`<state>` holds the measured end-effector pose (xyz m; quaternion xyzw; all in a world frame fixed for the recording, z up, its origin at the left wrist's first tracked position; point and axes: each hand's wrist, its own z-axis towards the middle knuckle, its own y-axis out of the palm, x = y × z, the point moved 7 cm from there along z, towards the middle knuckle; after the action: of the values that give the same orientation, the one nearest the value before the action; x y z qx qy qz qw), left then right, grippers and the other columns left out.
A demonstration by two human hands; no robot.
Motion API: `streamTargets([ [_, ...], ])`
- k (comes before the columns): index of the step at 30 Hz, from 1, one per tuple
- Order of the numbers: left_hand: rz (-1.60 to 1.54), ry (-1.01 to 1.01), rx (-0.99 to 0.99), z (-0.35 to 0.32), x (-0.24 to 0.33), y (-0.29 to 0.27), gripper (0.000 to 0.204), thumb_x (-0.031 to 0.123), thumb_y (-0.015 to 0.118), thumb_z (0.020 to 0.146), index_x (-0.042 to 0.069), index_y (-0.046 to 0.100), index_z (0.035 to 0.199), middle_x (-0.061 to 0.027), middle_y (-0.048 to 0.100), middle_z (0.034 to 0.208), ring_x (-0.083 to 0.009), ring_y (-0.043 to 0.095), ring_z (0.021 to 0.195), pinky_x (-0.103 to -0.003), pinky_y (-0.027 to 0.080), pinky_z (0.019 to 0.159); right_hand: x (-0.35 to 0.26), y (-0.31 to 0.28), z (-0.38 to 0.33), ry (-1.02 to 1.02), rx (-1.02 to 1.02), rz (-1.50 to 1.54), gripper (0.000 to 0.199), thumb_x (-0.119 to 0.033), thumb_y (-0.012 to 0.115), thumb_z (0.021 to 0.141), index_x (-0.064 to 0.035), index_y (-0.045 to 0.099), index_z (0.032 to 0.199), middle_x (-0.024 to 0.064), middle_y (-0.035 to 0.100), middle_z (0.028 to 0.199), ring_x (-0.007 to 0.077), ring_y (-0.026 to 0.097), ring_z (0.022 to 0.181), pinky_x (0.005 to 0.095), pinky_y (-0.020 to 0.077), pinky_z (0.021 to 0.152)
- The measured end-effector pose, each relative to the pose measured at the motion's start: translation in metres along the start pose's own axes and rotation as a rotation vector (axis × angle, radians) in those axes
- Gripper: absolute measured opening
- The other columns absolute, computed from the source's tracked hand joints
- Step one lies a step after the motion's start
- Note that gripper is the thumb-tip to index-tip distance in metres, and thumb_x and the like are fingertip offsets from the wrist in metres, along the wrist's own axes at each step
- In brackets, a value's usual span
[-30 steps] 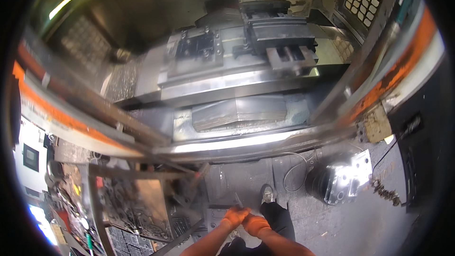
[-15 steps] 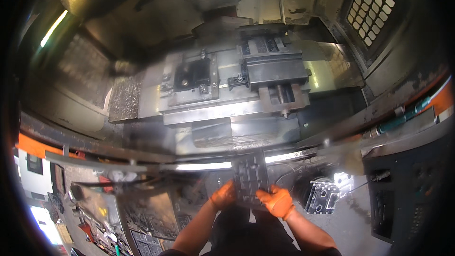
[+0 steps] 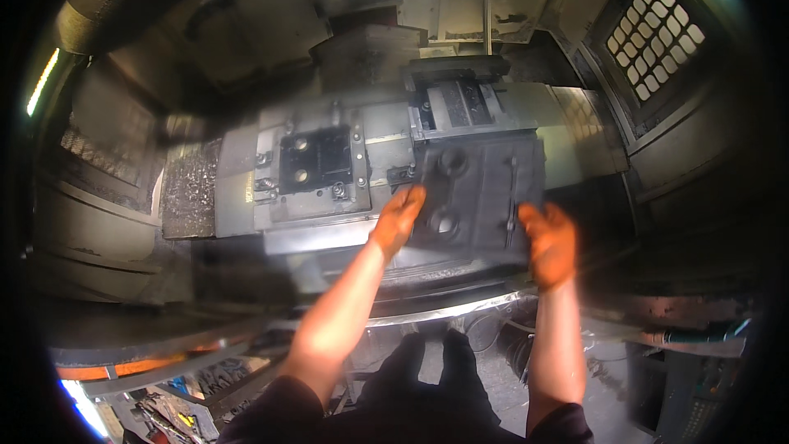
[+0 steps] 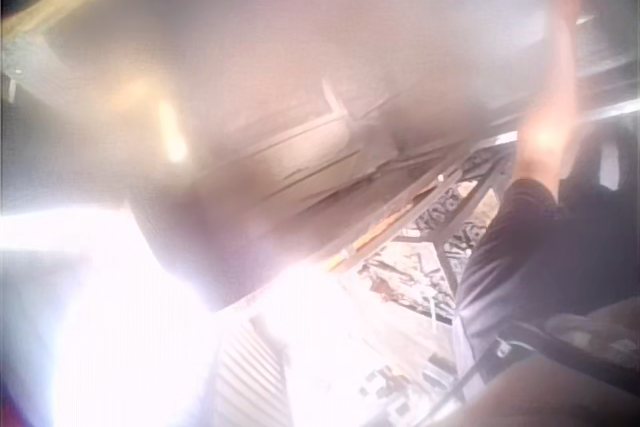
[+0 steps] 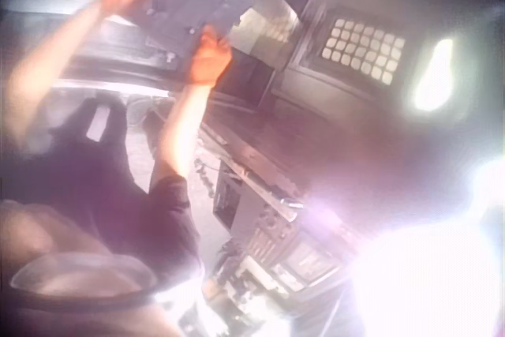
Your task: The person places a metal cover onto a machine fixture, aligns it, and secures it using a wrench. They then remove the cover, reposition it, and tighten it again. The task involves repeated handling of the same metal part and tool use.
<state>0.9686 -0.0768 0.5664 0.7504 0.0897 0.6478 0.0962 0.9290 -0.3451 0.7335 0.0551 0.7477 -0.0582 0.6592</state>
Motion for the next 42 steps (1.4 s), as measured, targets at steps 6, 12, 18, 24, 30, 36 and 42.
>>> streamTargets([
  [6, 0.562, 0.317, 0.323, 0.129, 0.066, -0.013, 0.058, 0.053, 0.051, 0.102, 0.004, 0.062, 0.131, -0.0194, 0.065, 0.129, -0.0337, 0.058, 0.126, -0.036, 0.042, 0.107, -0.080, 0.043, 0.157, -0.205, -0.035, -0.598, 0.042, -0.023, 0.068, 0.091, 0.0145, 0.065, 0.109, 0.0126, 0.071, 0.096, 0.0188, 0.063, 0.088, 0.0287, 0.0503, 0.082],
  [12, 0.188, -0.010, 0.360, 0.182, 0.052, -0.039, 0.060, 0.052, 0.050, 0.101, 0.006, 0.059, 0.138, -0.0151, 0.063, 0.138, -0.0297, 0.056, 0.131, -0.036, 0.040, 0.110, -0.081, 0.100, 0.273, -0.313, -0.145, -0.579, 0.050, -0.027, 0.070, 0.091, 0.0163, 0.064, 0.115, 0.0209, 0.071, 0.105, 0.0239, 0.065, 0.102, 0.0314, 0.0491, 0.091],
  [18, 0.243, -0.087, 0.325, 0.222, 0.031, -0.045, 0.061, 0.053, 0.045, 0.101, 0.004, 0.060, 0.134, -0.0168, 0.065, 0.133, -0.0344, 0.058, 0.128, -0.037, 0.041, 0.109, -0.012, 0.097, 0.353, -0.096, -0.256, -0.366, 0.059, -0.030, 0.073, 0.091, 0.0161, 0.059, 0.126, 0.0206, 0.068, 0.121, 0.0257, 0.063, 0.110, 0.0340, 0.0478, 0.097],
  [24, 0.363, -0.190, 0.395, 0.260, -0.009, -0.037, 0.067, 0.059, 0.047, 0.097, 0.004, 0.058, 0.135, -0.0186, 0.066, 0.129, -0.0323, 0.062, 0.121, -0.035, 0.042, 0.106, 0.064, 0.055, 0.407, -0.079, -0.374, -0.405, 0.057, -0.035, 0.073, 0.093, 0.0114, 0.063, 0.124, 0.0172, 0.071, 0.112, 0.0232, 0.063, 0.104, 0.0320, 0.0492, 0.093],
  [30, 0.398, -0.241, 0.409, 0.282, -0.033, -0.030, 0.066, 0.055, 0.052, 0.098, 0.002, 0.057, 0.136, -0.0241, 0.067, 0.123, -0.0339, 0.063, 0.116, -0.036, 0.046, 0.100, 0.143, 0.019, 0.442, -0.086, -0.347, -0.953, 0.064, -0.053, 0.061, 0.098, 0.0061, 0.066, 0.122, 0.0287, 0.069, 0.120, 0.0417, 0.064, 0.117, 0.0429, 0.0485, 0.099],
  [36, 0.327, -0.294, 0.481, 0.253, 0.012, -0.010, 0.048, 0.047, 0.057, 0.100, 0.002, 0.064, 0.116, -0.0104, 0.067, 0.089, -0.0186, 0.057, 0.082, -0.032, 0.048, 0.080, 0.158, 0.029, 0.419, -0.057, -0.307, -0.801, 0.063, -0.052, 0.058, 0.100, 0.0067, 0.065, 0.122, 0.0314, 0.067, 0.120, 0.0457, 0.062, 0.118, 0.0432, 0.0480, 0.100],
  [42, 0.376, -0.273, 0.448, 0.267, 0.007, -0.013, 0.033, 0.036, 0.059, 0.101, 0.002, 0.060, 0.098, -0.0050, 0.062, 0.083, -0.0131, 0.052, 0.079, -0.030, 0.045, 0.073, 0.181, 0.023, 0.444, 0.102, -0.289, -0.654, 0.068, -0.044, 0.070, 0.096, 0.0125, 0.058, 0.133, 0.0333, 0.063, 0.130, 0.0415, 0.061, 0.125, 0.0407, 0.0468, 0.105],
])
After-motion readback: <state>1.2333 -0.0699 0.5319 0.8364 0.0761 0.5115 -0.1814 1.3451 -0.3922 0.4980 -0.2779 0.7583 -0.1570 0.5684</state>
